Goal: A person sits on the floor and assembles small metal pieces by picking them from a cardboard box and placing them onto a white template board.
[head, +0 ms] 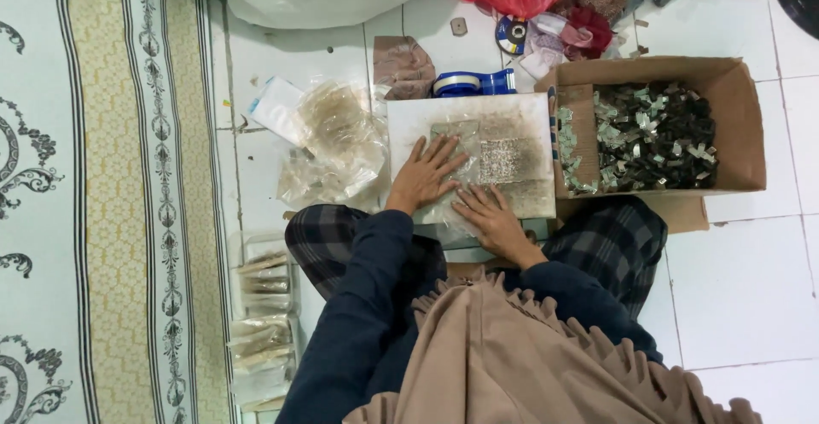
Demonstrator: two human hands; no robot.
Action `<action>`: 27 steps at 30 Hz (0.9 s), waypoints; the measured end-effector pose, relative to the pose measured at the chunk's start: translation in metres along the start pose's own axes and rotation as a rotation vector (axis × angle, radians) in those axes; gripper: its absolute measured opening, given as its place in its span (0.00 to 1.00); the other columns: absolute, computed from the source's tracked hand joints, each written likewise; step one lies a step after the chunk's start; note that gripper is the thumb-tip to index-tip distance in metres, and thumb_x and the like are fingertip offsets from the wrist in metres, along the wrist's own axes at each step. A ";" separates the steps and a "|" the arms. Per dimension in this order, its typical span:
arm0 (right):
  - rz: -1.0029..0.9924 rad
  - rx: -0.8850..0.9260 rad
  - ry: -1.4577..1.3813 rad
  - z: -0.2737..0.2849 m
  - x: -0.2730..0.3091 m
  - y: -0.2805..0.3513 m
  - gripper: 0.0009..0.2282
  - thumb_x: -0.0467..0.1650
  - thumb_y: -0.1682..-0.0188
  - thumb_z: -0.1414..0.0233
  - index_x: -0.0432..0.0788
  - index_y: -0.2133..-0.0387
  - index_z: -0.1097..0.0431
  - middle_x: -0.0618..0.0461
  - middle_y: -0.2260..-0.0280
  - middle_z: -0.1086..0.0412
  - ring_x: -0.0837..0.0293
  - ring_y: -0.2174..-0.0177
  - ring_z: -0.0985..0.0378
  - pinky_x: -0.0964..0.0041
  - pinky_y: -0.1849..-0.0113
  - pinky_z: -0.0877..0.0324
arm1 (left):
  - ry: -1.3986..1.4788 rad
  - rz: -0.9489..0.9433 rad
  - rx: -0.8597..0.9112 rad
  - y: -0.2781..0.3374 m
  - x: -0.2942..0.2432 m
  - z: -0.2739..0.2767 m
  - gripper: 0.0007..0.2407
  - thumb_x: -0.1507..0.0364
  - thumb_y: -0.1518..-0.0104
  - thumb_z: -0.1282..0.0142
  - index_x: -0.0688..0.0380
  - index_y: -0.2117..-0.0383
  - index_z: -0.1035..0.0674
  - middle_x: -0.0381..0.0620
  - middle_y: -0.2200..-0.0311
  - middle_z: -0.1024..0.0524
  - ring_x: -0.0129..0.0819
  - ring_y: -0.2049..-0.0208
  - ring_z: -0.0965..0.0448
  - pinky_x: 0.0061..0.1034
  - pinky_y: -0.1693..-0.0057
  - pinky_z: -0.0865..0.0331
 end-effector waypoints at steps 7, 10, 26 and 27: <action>0.040 -0.063 0.058 0.005 0.009 0.013 0.21 0.39 0.39 0.66 0.56 0.33 0.39 0.54 0.30 0.46 0.50 0.31 0.50 0.41 0.35 0.62 | -0.043 -0.049 -0.029 0.008 -0.011 -0.001 0.26 0.49 0.32 0.73 0.35 0.27 0.49 0.44 0.25 0.56 0.47 0.26 0.55 0.57 0.26 0.59; 0.018 -0.075 -0.006 0.001 0.000 0.015 0.22 0.43 0.38 0.69 0.56 0.35 0.37 0.55 0.31 0.43 0.51 0.31 0.49 0.42 0.35 0.62 | 0.034 -0.120 -0.159 0.025 -0.024 -0.001 0.24 0.58 0.30 0.64 0.45 0.29 0.44 0.47 0.27 0.49 0.45 0.27 0.49 0.53 0.27 0.53; -0.618 -0.278 -0.365 0.007 -0.096 -0.029 0.12 0.41 0.46 0.39 0.48 0.73 0.23 0.53 0.80 0.26 0.53 0.75 0.22 0.60 0.72 0.32 | 0.936 0.506 -0.394 0.079 0.003 0.061 0.27 0.57 0.38 0.43 0.44 0.32 0.34 0.50 0.58 0.17 0.51 0.56 0.17 0.44 0.46 0.28; -0.616 -0.279 -0.365 0.014 -0.090 -0.038 0.12 0.41 0.46 0.39 0.48 0.73 0.23 0.53 0.80 0.26 0.53 0.75 0.22 0.60 0.72 0.32 | 0.934 0.506 -0.396 0.075 0.003 0.072 0.27 0.57 0.38 0.43 0.44 0.32 0.34 0.50 0.58 0.17 0.51 0.56 0.17 0.44 0.46 0.28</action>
Point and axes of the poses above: each hand's wrist, its own y-axis away from the middle knuckle, its own z-axis out of the back of the hand, x = y × z, the point moved 10 cm from there along -y, towards the middle knuckle
